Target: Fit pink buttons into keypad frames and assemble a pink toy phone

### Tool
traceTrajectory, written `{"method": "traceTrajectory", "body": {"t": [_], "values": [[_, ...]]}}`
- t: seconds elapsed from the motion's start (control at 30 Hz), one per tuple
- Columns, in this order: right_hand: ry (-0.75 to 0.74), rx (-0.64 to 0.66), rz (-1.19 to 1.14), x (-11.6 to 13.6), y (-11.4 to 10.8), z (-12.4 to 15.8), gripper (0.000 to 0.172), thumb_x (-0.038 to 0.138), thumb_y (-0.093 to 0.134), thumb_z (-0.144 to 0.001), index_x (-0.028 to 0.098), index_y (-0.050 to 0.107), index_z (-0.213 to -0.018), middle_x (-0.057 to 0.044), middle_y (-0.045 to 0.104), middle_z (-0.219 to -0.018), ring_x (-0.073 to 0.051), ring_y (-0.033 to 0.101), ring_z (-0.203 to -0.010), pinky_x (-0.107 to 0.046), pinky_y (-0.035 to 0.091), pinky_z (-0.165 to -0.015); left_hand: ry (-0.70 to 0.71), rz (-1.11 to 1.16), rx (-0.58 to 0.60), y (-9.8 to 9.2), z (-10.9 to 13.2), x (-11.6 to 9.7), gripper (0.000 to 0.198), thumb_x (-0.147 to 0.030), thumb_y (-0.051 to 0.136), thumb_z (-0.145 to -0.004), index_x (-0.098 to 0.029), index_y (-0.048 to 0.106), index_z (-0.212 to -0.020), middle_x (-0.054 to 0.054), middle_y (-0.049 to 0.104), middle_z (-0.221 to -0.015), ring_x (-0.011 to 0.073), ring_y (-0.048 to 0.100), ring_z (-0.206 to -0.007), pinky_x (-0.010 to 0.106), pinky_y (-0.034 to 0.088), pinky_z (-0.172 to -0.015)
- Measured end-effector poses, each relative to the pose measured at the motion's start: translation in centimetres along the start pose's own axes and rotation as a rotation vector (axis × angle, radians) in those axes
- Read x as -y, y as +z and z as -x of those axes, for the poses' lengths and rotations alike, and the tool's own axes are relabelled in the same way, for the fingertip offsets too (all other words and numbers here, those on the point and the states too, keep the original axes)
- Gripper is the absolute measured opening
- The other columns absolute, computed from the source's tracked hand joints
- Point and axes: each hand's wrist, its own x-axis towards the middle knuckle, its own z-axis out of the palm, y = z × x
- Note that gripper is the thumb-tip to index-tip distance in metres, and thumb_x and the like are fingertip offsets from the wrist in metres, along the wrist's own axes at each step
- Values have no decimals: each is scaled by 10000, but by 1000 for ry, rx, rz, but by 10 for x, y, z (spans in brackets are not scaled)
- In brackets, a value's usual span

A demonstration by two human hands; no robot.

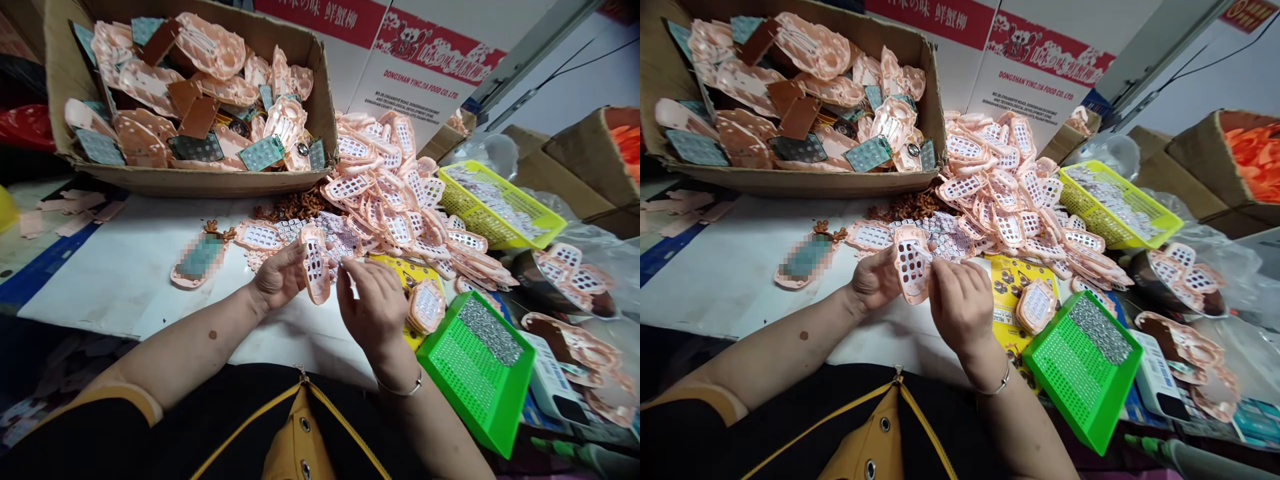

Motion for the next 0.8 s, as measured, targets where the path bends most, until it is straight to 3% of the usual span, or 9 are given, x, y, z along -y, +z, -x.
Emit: {"method": "traceTrajectory", "body": {"t": [0.13,0.37,0.5,0.63,0.8], "values": [[-168,130,101,10,-3,-4,327,86,577,-898,186,616,-1207,-86,771,-1036,-194,699,-910,-397,476,-953,36,-93,34,1,1,-1,497,-440,830,-647,-145,710,-1029,116,752,-1081,304,698,-1060,397,559,-895],[-221,213,4,14,-8,-13,235,152,554,-940,179,623,-1163,-78,747,-973,-189,659,-873,-374,509,-884,-10,-141,82,1,3,-4,619,-473,817,-645,-125,668,-1134,157,733,-1122,294,731,-878,309,550,-554],[-223,257,-58,11,-4,-12,253,272,545,-962,177,628,-1181,-116,723,-1053,-224,646,-979,-390,535,-877,-88,-91,103,1,3,-6,726,-531,820,-614,-92,649,-1165,167,752,-1025,331,720,-962,327,568,-630],[-216,258,-121,5,0,-8,337,346,529,-966,167,603,-1241,-170,674,-1211,-265,612,-1163,-443,530,-958,-75,-44,112,0,4,-6,627,-482,796,-660,-101,659,-1138,154,752,-1055,325,705,-1032,358,570,-775],[-204,289,-210,3,0,-4,452,447,517,-964,192,550,-1336,-178,651,-1278,-274,610,-1210,-458,537,-963,-99,-63,157,-4,3,-5,624,-538,764,-696,-107,667,-1136,157,750,-1064,291,727,-882,314,536,-634]]}}
